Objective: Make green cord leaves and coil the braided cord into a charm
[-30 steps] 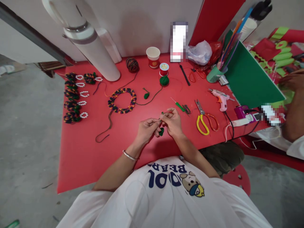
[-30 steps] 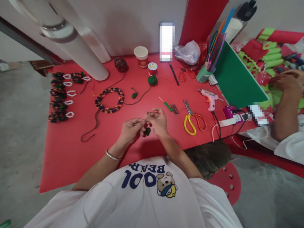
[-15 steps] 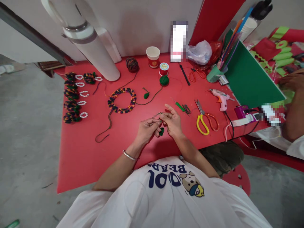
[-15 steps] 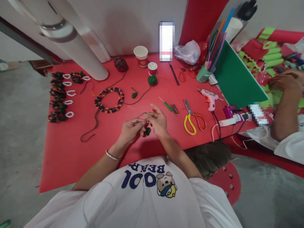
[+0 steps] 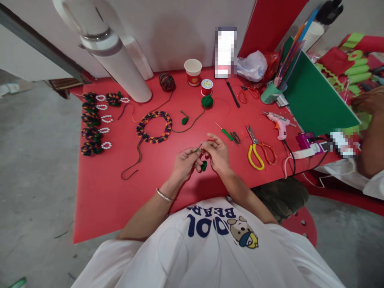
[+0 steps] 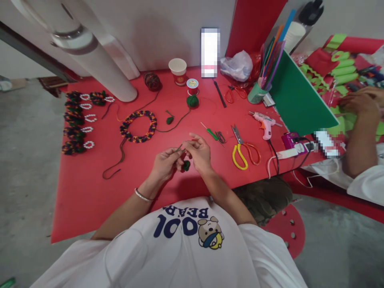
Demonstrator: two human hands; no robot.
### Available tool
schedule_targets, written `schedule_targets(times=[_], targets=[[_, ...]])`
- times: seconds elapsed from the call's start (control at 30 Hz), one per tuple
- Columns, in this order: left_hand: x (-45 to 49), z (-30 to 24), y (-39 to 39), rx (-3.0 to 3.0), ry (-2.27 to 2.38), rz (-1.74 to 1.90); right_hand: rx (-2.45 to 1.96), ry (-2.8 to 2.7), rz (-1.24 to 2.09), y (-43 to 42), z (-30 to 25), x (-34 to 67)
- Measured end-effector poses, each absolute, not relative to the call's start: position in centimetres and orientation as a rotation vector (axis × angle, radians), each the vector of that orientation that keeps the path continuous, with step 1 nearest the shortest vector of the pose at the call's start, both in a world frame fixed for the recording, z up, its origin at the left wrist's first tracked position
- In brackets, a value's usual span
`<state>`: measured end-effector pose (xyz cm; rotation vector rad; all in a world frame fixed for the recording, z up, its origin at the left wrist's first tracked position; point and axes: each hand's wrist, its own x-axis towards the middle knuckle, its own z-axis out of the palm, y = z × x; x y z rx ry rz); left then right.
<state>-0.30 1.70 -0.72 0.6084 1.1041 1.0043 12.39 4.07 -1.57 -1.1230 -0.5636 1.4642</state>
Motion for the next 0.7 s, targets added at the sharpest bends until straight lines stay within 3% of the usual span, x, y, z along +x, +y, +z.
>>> schedule_targets(times=[0.33,0.7], targets=[[-0.1,-0.8,2.0,0.676,1.144,0.795,-1.226,-0.673,1.368,3.6,-1.4,12.0],[-0.4,-1.3,1.7,0.647,1.142,0.887,-1.222,-0.578,1.483,3.9,-1.3,13.1]])
